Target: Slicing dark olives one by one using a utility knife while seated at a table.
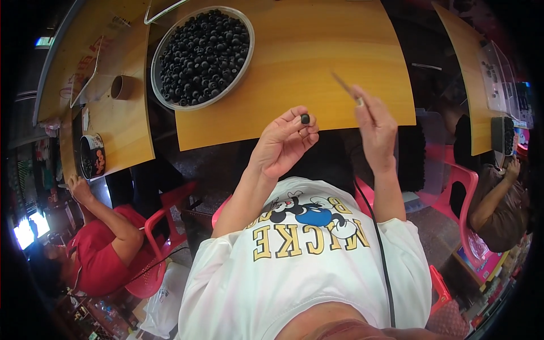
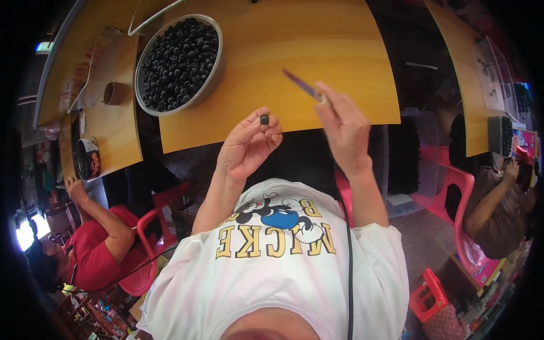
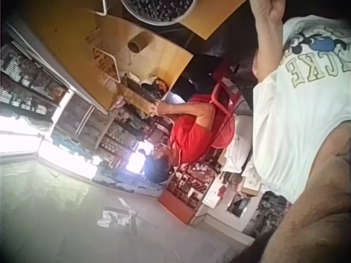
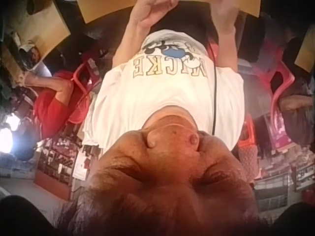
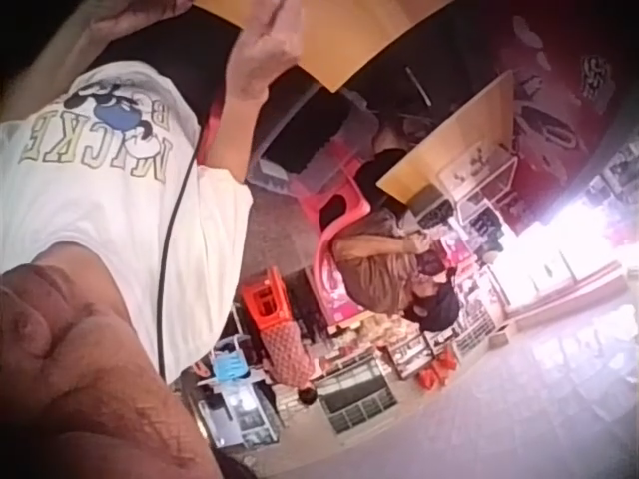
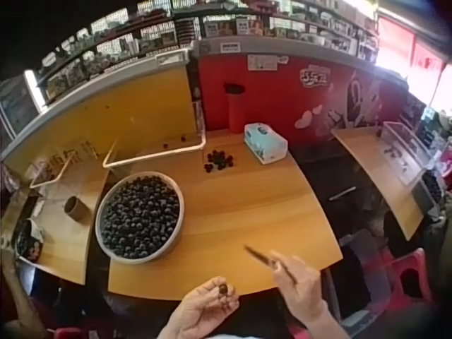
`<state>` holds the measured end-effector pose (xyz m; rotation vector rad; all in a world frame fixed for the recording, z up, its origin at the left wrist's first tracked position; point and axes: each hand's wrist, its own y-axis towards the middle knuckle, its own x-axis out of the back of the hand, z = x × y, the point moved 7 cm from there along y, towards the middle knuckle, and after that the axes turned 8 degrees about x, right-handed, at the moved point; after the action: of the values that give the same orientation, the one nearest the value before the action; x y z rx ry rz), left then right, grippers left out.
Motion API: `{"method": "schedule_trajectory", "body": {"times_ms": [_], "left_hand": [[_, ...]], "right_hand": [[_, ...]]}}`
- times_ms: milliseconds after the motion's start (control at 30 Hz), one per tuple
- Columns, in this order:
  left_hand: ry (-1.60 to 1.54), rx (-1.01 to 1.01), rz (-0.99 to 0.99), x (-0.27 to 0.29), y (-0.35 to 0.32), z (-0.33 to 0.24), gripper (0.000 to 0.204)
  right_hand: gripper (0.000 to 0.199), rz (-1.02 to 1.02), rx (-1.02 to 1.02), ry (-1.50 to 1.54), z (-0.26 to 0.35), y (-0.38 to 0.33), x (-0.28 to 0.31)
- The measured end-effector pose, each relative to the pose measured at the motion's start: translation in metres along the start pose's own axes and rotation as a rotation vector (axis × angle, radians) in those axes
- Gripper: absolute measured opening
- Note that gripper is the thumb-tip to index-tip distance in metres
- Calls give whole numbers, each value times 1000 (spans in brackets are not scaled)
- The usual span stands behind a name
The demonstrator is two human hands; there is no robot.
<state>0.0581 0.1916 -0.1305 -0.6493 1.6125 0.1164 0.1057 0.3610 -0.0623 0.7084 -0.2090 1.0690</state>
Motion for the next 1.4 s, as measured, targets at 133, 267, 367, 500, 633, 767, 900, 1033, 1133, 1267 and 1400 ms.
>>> {"method": "schedule_trajectory", "body": {"times_ms": [133,267,367,500,633,767,900,1033,1133,1267,1400], "left_hand": [[-3,10,-41,0,1,4,22],[-27,-21,-135,6,0,7,22],[18,-80,-221,7,1,9,19],[26,-84,-207,12,2,12,15],[6,-141,-179,12,2,10,11],[15,-97,-222,14,1,10,13],[22,-100,-225,14,1,9,18],[66,-126,-210,12,0,5,20],[8,-26,-170,8,0,6,21],[43,22,-88,9,0,9,20],[55,9,-145,4,-3,7,20]], "right_hand": [[32,70,-26,132,12,-4,-22],[33,68,233,24,36,-1,-36],[34,81,372,-121,45,-1,-38],[34,28,494,-171,47,-6,-37],[33,41,538,-213,51,-6,-36],[34,62,554,-201,50,-5,-38],[34,54,550,-163,53,-2,-38],[34,50,547,-153,49,-5,-36],[35,53,577,-127,50,-6,-35],[36,67,593,-88,50,-6,-35],[38,20,631,-101,53,-8,-31]]}}
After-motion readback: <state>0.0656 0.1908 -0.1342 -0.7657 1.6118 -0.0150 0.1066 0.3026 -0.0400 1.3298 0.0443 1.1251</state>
